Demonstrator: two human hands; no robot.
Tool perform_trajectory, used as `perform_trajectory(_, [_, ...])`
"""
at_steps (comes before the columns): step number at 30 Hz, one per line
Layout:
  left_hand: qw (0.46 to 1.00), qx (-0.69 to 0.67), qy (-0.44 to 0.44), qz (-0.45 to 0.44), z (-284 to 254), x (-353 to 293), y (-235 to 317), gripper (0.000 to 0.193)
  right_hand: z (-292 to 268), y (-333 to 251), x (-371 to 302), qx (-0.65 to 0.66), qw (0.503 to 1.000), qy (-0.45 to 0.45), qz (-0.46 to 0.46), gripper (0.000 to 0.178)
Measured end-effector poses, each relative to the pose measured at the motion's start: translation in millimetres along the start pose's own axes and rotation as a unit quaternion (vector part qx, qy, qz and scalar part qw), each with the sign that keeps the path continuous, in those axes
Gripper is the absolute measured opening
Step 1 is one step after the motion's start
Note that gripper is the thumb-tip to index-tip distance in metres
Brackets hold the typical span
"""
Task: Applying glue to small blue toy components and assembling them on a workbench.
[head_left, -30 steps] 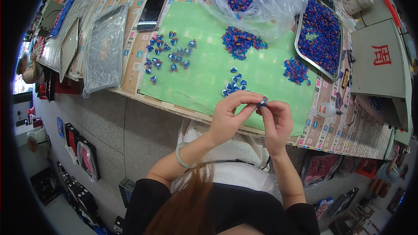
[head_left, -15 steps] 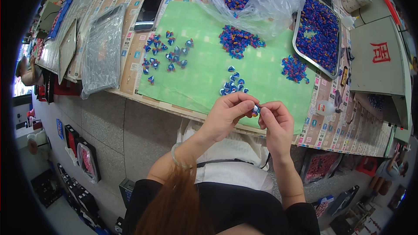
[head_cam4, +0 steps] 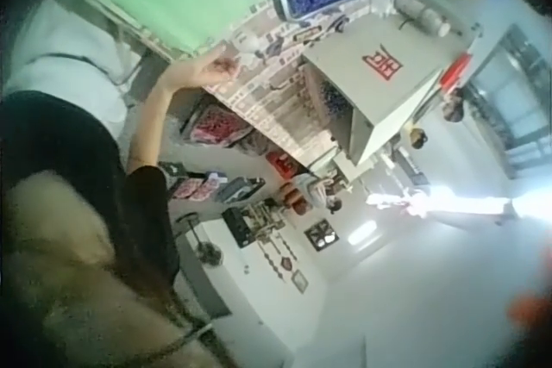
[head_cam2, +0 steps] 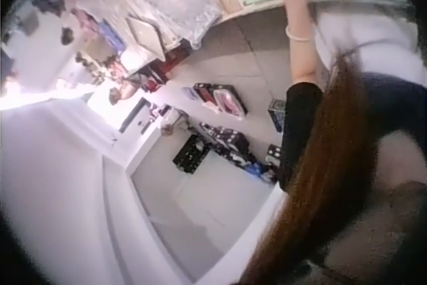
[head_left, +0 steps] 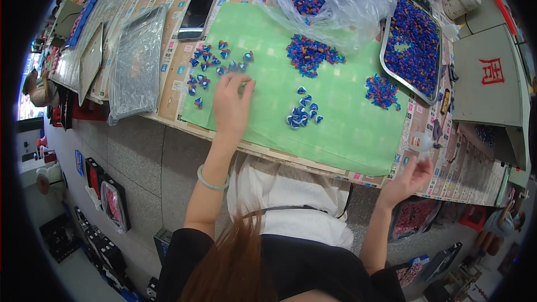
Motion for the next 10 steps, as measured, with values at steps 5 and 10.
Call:
perform_trajectory(5, [0.981,-0.072,-0.036,0.179,35.7,-4.0,38.8,0.011,-25.1,34.0,40.8,-0.109,0.992,0.056,-0.031,0.043])
perform_trajectory(10, [0.967,0.005,-0.128,0.221,64.4,-4.8,44.0,0.015,-19.4,77.0,65.9,0.010,0.979,-0.139,0.146,0.056])
Point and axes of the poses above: each hand's wrist, its own x-axis towards the middle knuckle, its own z-axis out of the palm, y = z × x, the point moved 4 cm from there along x, towards the middle knuckle, and after that the axes turned 2 degrees about -z, right-handed, at the moved point
